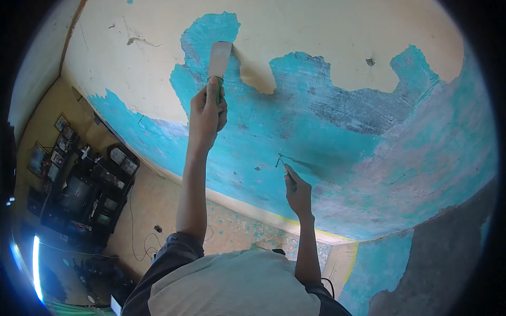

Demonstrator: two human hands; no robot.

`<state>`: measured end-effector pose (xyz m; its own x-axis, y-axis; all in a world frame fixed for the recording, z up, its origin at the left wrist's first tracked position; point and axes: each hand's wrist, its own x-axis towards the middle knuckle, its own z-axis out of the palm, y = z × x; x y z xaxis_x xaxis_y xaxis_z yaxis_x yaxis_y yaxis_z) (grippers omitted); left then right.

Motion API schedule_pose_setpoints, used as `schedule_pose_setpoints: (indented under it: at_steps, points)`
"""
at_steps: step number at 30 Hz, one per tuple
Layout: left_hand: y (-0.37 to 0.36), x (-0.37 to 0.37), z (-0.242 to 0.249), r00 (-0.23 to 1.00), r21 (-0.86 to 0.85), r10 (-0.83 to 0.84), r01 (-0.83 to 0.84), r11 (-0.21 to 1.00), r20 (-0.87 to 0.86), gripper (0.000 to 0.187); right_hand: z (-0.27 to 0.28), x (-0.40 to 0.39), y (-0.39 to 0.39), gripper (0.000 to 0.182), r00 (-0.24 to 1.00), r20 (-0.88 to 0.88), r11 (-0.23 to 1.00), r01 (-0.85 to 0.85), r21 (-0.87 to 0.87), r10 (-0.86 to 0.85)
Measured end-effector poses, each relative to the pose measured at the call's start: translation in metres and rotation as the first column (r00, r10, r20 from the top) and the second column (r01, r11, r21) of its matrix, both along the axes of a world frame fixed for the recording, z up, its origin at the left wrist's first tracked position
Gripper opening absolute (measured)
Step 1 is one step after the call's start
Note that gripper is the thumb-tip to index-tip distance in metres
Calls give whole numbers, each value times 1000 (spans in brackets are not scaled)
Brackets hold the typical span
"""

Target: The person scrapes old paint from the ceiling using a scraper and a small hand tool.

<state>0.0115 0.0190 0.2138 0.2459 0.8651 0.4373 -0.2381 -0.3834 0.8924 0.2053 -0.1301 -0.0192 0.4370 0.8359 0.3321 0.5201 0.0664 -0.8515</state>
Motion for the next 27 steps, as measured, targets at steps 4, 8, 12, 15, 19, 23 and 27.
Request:
schedule_pose_setpoints:
  at_steps: [4, 8, 12, 15, 19, 23, 27]
  points:
    - [-5, 3, -20, 1000, -54, 3, -4, 999, -5, 47, 7, -3, -1, 37, 1000, 16, 996, 16, -92, -15]
    - [1, -5, -12, 1000, -45, -15, 15, 999, 1, 51, -8, -5, 3, 37, 999, 29, 997, 26, 72, -28]
    - [0, -7, -33, 998, -60, 12, -16, 998, -61, 51, 0, -7, -1, 37, 999, 26, 994, 38, -106, -35]
    - [-3, 1, -38, 997, -41, 21, -24, 999, -70, 51, -11, -7, 4, 38, 998, 53, 991, 24, 135, -31]
    - [4, -13, -9, 998, -52, -54, 52, 997, -45, 52, -1, -8, 1, 37, 997, 52, 998, 58, -3, -58]
    - [0, -8, -41, 999, -78, 25, -29, 997, -46, 46, -12, -12, 3, 38, 997, 43, 993, 58, 101, -63]
    - [5, 1, 3, 999, 22, -37, 37, 999, 8, 48, 3, -14, -2, 37, 997, 37, 997, 68, -39, -66]
